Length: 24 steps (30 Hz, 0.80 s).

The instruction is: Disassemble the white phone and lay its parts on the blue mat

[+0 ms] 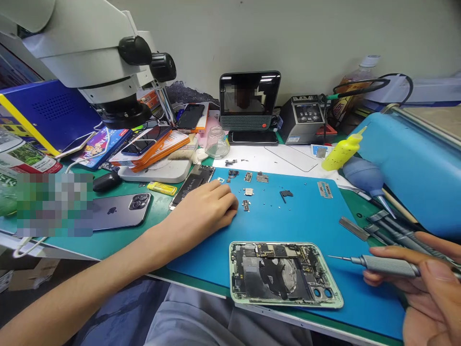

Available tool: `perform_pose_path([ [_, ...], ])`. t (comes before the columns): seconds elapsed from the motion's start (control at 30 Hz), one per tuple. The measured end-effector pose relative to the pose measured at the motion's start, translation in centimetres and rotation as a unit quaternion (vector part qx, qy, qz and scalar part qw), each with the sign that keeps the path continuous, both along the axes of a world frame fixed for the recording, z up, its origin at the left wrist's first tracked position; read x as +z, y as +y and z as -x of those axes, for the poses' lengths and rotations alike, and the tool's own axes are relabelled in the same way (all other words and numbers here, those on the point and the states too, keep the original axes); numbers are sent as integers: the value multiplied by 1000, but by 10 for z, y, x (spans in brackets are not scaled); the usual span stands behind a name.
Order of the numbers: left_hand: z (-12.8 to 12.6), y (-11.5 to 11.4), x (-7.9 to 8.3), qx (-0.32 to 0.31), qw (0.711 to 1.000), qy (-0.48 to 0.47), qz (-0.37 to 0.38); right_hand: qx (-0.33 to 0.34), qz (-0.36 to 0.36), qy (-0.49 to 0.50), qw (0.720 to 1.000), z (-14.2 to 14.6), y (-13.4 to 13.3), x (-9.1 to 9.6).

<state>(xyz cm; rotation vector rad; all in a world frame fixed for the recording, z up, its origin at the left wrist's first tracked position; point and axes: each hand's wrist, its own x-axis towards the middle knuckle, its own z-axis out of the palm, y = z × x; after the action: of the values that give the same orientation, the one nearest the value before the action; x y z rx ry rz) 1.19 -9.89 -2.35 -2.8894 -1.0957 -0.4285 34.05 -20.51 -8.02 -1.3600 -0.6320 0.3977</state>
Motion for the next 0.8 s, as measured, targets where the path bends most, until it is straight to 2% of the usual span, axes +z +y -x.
perform_pose_path([
  [0.3, 13, -2, -6, -9, 997, -62, 34, -12, 30, -32, 999, 5, 2, 5],
  [0.8, 8, -2, -6, 6, 995, -75, 60, -22, 28, -26, 999, 7, 1, 6],
])
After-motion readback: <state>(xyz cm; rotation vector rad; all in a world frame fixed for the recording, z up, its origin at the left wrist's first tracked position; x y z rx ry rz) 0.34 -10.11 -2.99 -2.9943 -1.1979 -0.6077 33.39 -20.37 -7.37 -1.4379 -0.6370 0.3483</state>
